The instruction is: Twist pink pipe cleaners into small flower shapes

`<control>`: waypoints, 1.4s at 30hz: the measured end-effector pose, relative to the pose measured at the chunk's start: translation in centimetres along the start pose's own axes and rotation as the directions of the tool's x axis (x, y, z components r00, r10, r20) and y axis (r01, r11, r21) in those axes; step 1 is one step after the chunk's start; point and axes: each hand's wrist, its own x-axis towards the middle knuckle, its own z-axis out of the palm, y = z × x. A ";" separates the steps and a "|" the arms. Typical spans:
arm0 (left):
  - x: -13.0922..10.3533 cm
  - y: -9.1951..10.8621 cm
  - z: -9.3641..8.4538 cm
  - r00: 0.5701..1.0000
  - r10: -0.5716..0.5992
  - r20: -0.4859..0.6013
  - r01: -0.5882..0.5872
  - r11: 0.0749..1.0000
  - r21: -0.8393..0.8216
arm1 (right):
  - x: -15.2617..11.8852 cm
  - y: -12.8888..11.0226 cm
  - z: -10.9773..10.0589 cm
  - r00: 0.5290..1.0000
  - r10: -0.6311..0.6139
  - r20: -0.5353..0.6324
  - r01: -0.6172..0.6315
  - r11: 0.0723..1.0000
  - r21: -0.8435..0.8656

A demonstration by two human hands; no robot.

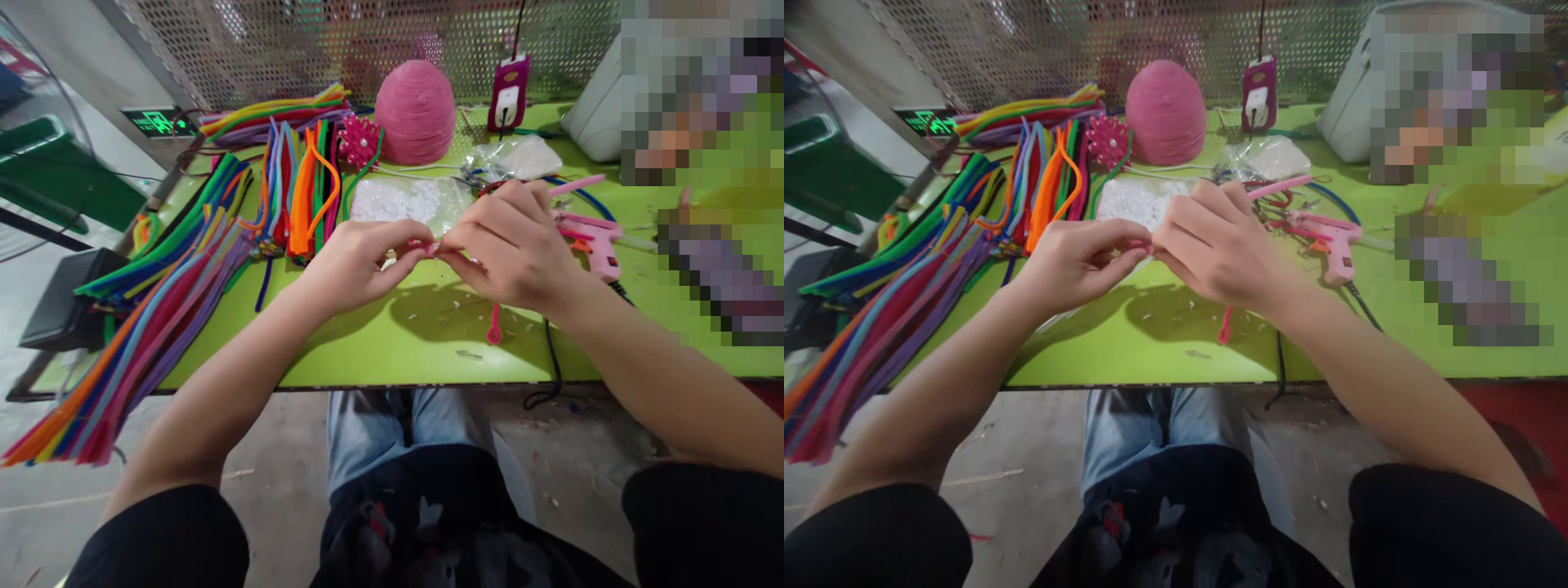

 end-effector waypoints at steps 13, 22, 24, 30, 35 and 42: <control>0.0 0.4 0.6 0.986 -0.057 -0.157 0.064 0.997 0.039 | 0.4 -1.4 -1.3 0.993 0.050 0.111 -0.027 0.981 -0.191; -0.2 0.6 0.7 0.992 -0.106 -0.067 0.107 0.994 0.013 | 1.0 -0.2 -1.2 0.985 0.167 0.032 -0.170 0.974 0.150; -0.3 0.5 0.5 0.996 -0.085 -0.040 0.086 0.996 0.013 | 1.2 0.3 -1.4 0.971 0.233 0.054 -0.238 0.919 0.314; -0.6 1.2 0.1 1.000 -0.006 0.012 0.007 0.997 -0.072 | 1.3 2.5 -1.5 0.878 0.261 0.402 -0.479 0.483 0.733; -0.7 2.2 0.3 0.973 -0.188 -0.133 0.152 0.958 -0.242 | 1.7 2.4 -0.4 0.854 0.256 0.454 -0.506 0.202 0.839; -0.2 1.8 1.0 0.885 -0.357 -0.300 0.282 0.922 -0.265 | 1.4 -1.5 0.2 0.862 0.469 0.192 -0.406 0.410 0.817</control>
